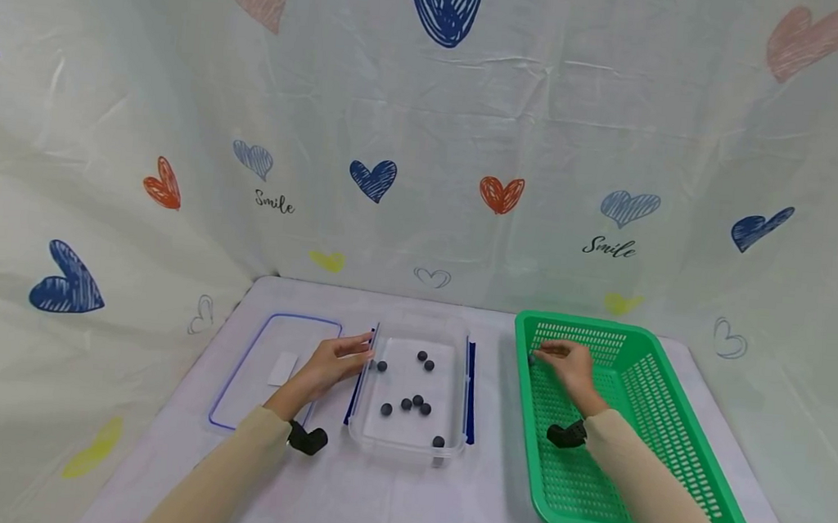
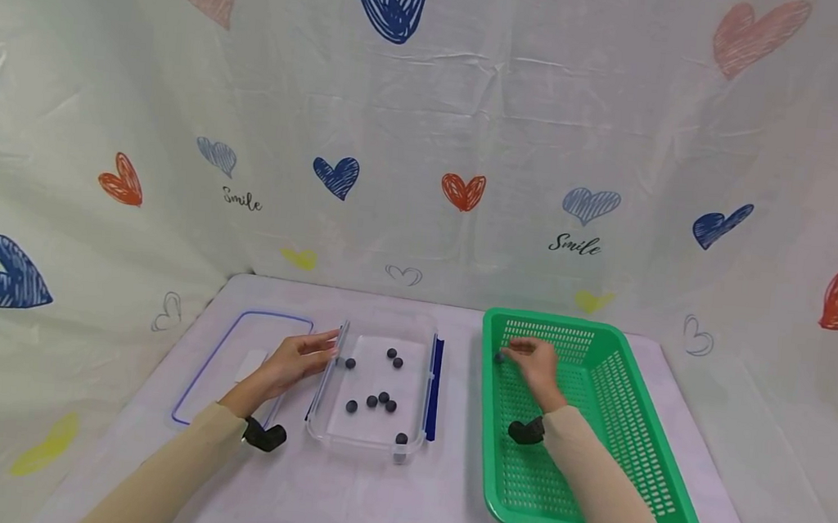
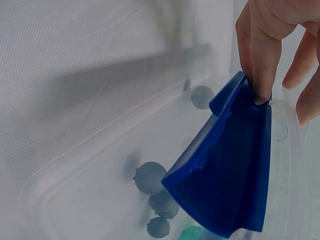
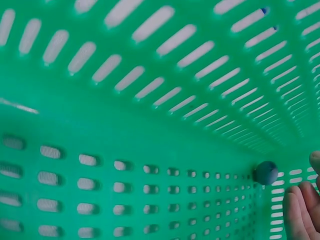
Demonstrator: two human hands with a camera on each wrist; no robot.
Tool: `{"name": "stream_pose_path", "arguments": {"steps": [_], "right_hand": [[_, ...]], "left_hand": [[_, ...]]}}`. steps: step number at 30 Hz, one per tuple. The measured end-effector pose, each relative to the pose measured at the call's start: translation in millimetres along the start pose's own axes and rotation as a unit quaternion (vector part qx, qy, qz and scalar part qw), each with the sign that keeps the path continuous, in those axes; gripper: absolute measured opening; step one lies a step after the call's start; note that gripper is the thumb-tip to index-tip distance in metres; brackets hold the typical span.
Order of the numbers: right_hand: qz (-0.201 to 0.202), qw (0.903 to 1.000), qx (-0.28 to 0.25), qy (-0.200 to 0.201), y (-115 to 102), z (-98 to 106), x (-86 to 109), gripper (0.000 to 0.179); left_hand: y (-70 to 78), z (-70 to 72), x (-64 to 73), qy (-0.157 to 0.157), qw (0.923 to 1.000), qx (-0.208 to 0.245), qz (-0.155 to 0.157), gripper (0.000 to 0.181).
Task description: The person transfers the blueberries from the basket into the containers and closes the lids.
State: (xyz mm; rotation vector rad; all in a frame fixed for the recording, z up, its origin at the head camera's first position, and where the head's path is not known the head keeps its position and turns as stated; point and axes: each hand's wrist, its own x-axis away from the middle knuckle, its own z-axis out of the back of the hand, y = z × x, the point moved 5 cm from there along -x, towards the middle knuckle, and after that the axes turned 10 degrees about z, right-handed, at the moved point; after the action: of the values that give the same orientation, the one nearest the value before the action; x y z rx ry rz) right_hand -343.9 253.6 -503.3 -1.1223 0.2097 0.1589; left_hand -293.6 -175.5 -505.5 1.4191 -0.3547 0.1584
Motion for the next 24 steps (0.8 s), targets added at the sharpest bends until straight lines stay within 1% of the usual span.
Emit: {"name": "stream_pose_path", "arguments": {"steps": [3,6,10,15,24], "right_hand": [[-0.001,0.9999,0.011,0.000,5,-2,-0.2,0.030],[-0.003,0.9996,0.027,-0.009,8,-5,0.8,0.031],[-0.013,0.9993,0.034,-0.010,12,-7,2.9,0.031],[-0.008,0.9989,0.045,-0.008,14,-9,3.9,0.029],[-0.007,0.9992,0.036,-0.016,17,-11,3.5,0.030]], "left_hand": [[-0.5,0.0,-1.0,0.002,1.0000,0.000,0.002,0.053],[-0.8,-0.1,-1.8,0.001,1.0000,0.001,0.003,0.052],[-1.2,-0.6,-2.8,0.000,1.0000,0.002,0.004,0.052],[-2.7,0.2,-3.6,0.004,1.0000,-0.002,0.008,0.052],[-2.2,-0.2,-2.8,0.005,1.0000,-0.004,0.007,0.053]]}}
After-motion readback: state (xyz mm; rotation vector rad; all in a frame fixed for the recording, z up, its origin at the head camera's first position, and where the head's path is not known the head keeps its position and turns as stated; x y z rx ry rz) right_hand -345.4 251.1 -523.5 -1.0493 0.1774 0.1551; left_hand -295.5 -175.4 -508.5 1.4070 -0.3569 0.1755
